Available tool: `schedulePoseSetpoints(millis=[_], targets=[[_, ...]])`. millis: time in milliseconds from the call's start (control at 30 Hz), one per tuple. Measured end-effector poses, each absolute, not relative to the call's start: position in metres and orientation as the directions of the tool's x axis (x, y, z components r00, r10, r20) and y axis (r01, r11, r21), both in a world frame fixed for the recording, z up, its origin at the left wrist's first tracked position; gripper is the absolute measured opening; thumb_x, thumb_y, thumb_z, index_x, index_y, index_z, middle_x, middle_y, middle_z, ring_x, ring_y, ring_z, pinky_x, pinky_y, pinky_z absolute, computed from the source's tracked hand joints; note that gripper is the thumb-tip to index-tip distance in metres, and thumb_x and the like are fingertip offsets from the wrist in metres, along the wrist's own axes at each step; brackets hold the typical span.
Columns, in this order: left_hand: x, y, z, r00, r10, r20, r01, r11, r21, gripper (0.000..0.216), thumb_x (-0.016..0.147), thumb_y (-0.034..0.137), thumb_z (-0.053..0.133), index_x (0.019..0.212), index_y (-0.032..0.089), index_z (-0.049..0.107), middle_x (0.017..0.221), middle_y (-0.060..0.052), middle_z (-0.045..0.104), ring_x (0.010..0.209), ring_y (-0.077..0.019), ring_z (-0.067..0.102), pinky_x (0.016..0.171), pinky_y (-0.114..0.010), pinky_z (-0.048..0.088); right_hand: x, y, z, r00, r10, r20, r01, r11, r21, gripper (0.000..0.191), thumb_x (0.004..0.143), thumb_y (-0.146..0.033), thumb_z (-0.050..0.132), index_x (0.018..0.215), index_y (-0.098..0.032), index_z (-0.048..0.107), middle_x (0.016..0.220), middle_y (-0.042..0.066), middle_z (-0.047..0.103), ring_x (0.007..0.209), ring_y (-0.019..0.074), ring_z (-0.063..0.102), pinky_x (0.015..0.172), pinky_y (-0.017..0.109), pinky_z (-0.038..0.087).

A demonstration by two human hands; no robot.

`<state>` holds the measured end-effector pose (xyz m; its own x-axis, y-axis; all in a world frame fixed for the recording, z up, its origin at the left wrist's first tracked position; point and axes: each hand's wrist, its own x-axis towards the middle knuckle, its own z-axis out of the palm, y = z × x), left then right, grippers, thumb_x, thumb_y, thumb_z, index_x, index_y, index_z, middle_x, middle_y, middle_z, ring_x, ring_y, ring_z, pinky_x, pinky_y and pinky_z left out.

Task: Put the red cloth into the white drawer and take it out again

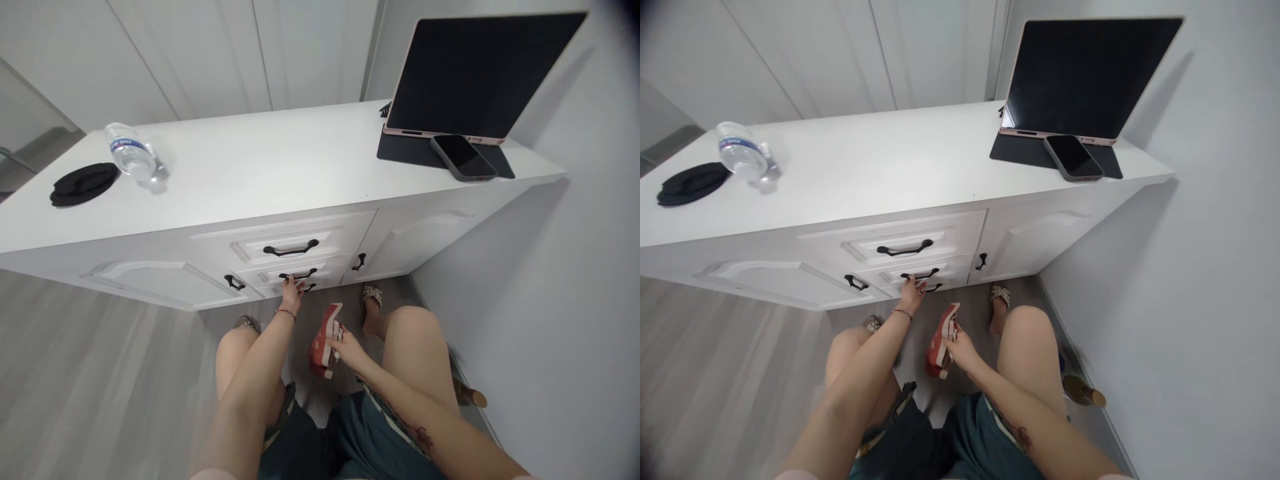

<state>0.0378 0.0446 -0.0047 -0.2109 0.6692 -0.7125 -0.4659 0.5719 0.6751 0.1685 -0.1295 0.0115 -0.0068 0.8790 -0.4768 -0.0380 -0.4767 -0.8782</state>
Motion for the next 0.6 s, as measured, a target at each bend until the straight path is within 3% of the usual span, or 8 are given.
schedulePoseSetpoints(millis=[233,400,500,600], targets=[[0.038,0.026,-0.015,-0.141,0.714,-0.686,-0.472,0.560,0.680,0.021,0.090,0.040,0.051,0.085,0.020,0.052,0.083,-0.002,0.061,0.071,-0.0109,0.060,0.065,-0.024,0.041,0.172,-0.129,0.017,0.049,0.862,-0.504,-0.045,-0.503,-0.863,0.030,0.056,-0.021,0.057,0.087,-0.022,0.058,0.096,0.007,0.073,0.092,0.0257,0.066,0.090,0.040,0.048],[0.033,-0.003,-0.012,-0.037,0.763,-0.645,-0.390,0.584,0.712,0.019,0.075,0.031,0.071,0.078,0.017,0.059,0.079,-0.003,0.064,0.068,-0.0120,0.058,0.065,-0.026,0.041,0.174,-0.126,0.027,0.071,0.837,-0.542,-0.071,-0.538,-0.840,0.027,0.054,-0.021,0.058,0.080,-0.018,0.062,0.081,0.004,0.070,0.077,0.0219,0.064,0.076,0.035,0.049],[0.023,-0.018,-0.005,0.008,0.789,-0.614,-0.305,0.587,0.750,0.016,0.068,0.023,0.075,0.077,0.017,0.063,0.071,0.000,0.062,0.064,-0.0112,0.056,0.064,-0.025,0.041,0.172,-0.123,0.044,0.116,0.823,-0.556,-0.169,-0.535,-0.828,0.018,0.055,-0.022,0.058,0.071,-0.017,0.062,0.067,0.002,0.065,0.066,0.0184,0.059,0.064,0.030,0.048],[0.012,-0.030,0.005,0.015,0.802,-0.597,-0.249,0.582,0.774,0.014,0.064,0.016,0.074,0.074,0.016,0.065,0.061,0.004,0.057,0.055,-0.0083,0.050,0.061,-0.024,0.039,0.176,-0.134,0.069,0.164,0.843,-0.512,-0.267,-0.462,-0.846,0.012,0.059,-0.024,0.061,0.069,-0.018,0.061,0.065,0.002,0.062,0.069,0.0186,0.059,0.058,0.028,0.048]])
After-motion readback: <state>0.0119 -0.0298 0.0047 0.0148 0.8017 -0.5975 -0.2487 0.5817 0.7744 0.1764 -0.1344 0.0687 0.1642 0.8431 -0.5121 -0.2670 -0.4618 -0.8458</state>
